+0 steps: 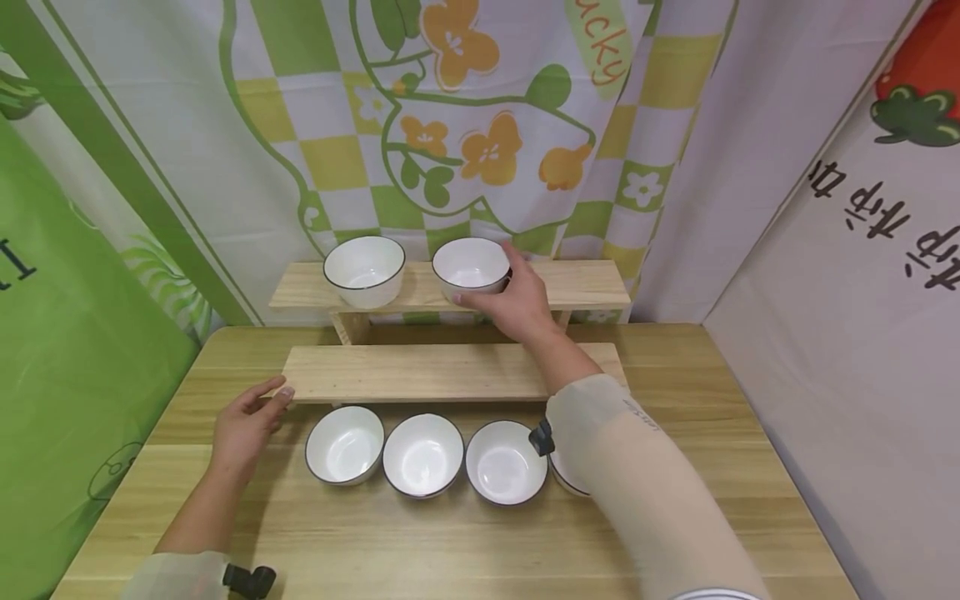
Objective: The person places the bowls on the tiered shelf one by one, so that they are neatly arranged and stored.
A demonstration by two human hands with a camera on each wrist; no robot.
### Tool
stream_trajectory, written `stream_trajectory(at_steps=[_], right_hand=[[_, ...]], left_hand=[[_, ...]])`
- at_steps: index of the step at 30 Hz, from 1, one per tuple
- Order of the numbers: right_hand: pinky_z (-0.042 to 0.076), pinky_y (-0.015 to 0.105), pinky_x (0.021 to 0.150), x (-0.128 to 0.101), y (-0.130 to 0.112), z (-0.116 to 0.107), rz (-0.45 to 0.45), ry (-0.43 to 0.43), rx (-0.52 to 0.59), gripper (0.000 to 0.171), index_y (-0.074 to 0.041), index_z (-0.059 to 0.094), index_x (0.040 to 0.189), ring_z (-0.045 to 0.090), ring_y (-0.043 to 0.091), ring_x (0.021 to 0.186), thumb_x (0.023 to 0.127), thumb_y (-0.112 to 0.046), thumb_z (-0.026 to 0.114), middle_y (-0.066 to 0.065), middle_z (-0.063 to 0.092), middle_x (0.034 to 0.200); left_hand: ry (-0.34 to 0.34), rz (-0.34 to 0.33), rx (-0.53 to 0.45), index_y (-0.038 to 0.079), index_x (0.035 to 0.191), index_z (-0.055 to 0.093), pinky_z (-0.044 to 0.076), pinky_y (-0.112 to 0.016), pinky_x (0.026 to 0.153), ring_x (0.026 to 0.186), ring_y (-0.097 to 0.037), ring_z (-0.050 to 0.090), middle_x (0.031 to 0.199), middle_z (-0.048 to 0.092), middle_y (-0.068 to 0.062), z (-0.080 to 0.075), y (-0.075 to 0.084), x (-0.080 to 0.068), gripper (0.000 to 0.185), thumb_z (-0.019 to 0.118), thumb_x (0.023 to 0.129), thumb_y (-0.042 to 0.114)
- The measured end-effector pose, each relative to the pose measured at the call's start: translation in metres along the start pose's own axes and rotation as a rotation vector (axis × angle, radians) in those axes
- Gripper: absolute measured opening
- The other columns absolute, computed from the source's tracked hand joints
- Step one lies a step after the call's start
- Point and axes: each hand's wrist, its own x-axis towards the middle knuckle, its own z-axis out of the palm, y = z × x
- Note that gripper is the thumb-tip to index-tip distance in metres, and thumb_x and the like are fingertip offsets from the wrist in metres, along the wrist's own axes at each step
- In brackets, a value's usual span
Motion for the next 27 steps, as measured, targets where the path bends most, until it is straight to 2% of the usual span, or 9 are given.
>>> stream_trajectory(at_steps=[11, 20, 27], right_hand=[[0.034, 0.045, 0.117, 0.003, -0.009, 0.009, 0.008, -0.006, -0.035, 0.120, -0.020, 0.025, 0.165, 0.043, 0.032, 0.141, 0.071, -0.042, 0.096, 0.018, 0.045, 0.155], [0.035, 0.047, 0.117, 0.004, -0.014, 0.013, 0.011, -0.045, -0.026, 0.121, -0.019, 0.019, 0.167, 0.040, 0.033, 0.144, 0.075, -0.043, 0.094, 0.017, 0.040, 0.159], [0.033, 0.050, 0.119, 0.004, -0.015, 0.013, 0.008, -0.070, -0.081, 0.126, -0.020, 0.009, 0.168, 0.033, 0.035, 0.150, 0.077, -0.049, 0.091, 0.016, 0.033, 0.165]], left_hand=[[0.001, 0.015, -0.004, 0.012, 0.134, 0.071, 0.048, -0.019, 0.061, 0.075, -0.010, 0.062, 0.080, 0.071, 0.014, 0.000, 0.001, -0.002, 0.049, 0.082, 0.092, 0.035], [-0.004, -0.002, 0.006, 0.012, 0.135, 0.070, 0.049, -0.019, 0.062, 0.076, -0.008, 0.063, 0.081, 0.071, 0.015, 0.000, -0.001, 0.001, 0.049, 0.081, 0.093, 0.034], [0.009, 0.025, 0.024, 0.014, 0.134, 0.071, 0.050, -0.020, 0.063, 0.078, -0.010, 0.064, 0.083, 0.070, 0.012, 0.000, 0.001, -0.002, 0.050, 0.082, 0.091, 0.038]])
